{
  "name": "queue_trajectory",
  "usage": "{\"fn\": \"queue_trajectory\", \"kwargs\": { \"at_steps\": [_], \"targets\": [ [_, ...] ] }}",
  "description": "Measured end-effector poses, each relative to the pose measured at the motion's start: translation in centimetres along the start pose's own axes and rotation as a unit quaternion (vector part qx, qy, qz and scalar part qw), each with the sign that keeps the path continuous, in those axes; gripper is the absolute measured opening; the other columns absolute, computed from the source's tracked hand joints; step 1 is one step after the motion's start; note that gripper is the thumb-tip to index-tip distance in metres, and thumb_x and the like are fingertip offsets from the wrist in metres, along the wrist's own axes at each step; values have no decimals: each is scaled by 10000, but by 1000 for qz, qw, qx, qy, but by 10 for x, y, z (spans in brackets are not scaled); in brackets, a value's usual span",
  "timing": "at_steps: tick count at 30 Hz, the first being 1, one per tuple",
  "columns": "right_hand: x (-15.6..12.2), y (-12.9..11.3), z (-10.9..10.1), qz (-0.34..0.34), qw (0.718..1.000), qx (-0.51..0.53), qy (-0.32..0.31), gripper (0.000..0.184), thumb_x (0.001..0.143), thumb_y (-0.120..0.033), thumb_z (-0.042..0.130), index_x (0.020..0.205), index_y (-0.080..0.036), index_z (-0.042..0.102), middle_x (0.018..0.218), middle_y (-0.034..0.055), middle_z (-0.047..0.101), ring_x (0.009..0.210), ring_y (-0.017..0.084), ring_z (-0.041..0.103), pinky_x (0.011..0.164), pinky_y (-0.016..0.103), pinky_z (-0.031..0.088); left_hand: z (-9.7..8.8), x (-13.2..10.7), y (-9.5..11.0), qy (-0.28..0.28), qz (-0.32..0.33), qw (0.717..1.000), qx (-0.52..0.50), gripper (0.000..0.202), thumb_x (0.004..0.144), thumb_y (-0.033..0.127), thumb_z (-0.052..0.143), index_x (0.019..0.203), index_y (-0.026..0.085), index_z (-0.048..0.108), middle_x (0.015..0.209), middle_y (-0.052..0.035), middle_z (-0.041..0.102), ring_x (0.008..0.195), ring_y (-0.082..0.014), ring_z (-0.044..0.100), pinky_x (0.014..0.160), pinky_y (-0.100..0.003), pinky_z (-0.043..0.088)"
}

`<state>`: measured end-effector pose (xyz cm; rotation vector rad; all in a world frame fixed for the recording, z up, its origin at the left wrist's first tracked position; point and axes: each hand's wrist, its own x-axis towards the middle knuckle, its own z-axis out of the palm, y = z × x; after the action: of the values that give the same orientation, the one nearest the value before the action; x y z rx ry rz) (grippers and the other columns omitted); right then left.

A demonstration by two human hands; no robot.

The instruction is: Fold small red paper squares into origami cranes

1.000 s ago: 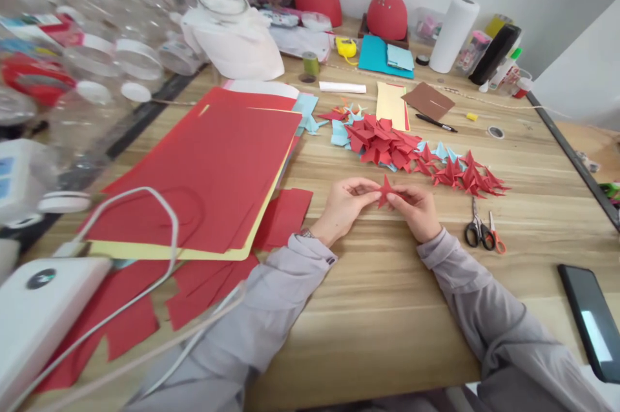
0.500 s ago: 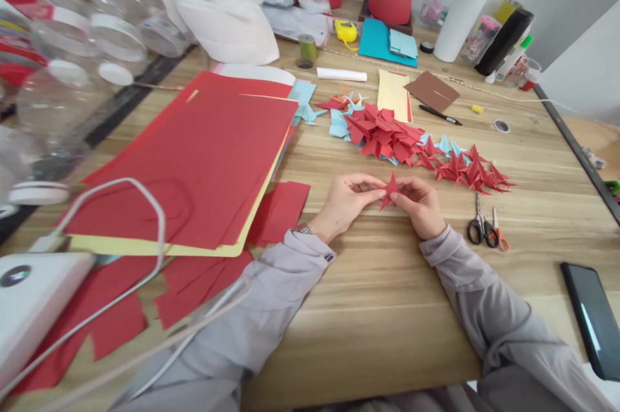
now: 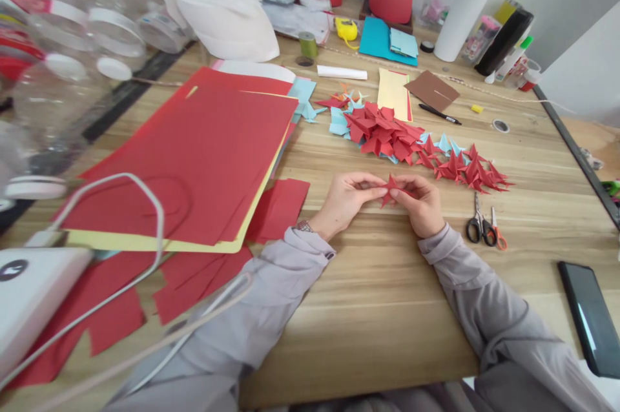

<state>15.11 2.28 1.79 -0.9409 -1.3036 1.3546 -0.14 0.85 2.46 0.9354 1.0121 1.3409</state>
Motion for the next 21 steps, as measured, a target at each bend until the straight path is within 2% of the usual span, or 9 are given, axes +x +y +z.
{"fn": "queue_trajectory", "kwargs": {
  "at_steps": [4, 8, 15, 21],
  "targets": [
    [1, -1, 0, 26, 1000, -6, -3, 261, 622, -348, 800, 794, -194, 678, 645, -14, 697, 523, 123, 617, 556, 284, 539, 1, 0, -1, 21, -17, 1000, -12, 243, 488, 271, 838, 665, 160, 714, 664, -24, 703, 627, -151, 634, 656, -301, 527],
    [1, -2, 1, 15, 999, -29, 14, 247, 593, -346, 814, 755, -200, 698, 728, 2, 722, 643, 145, 658, 642, 297, 561, 1, 0, -1, 17, -15, 1000, -2, 246, 486, 278, 840, 652, 153, 709, 649, -27, 696, 613, -151, 631, 650, -305, 528],
    [1, 5, 1, 26, 999, 24, 16, 206, 601, -281, 813, 773, -202, 729, 647, -13, 704, 503, 121, 599, 530, 288, 537, 3, -2, 4, 7, -64, 995, -78, 262, 436, 242, 855, 619, 150, 693, 630, -11, 685, 578, -139, 624, 647, -318, 545],
    [1, 2, 1, 14, 998, 60, -10, 84, 616, -206, 793, 678, -219, 738, 571, -24, 667, 496, 119, 595, 507, 267, 511, 4, -2, 7, -30, -76, 993, -87, 238, 456, 249, 850, 611, 148, 699, 566, -7, 652, 550, -145, 616, 642, -341, 546]
  ]
}}
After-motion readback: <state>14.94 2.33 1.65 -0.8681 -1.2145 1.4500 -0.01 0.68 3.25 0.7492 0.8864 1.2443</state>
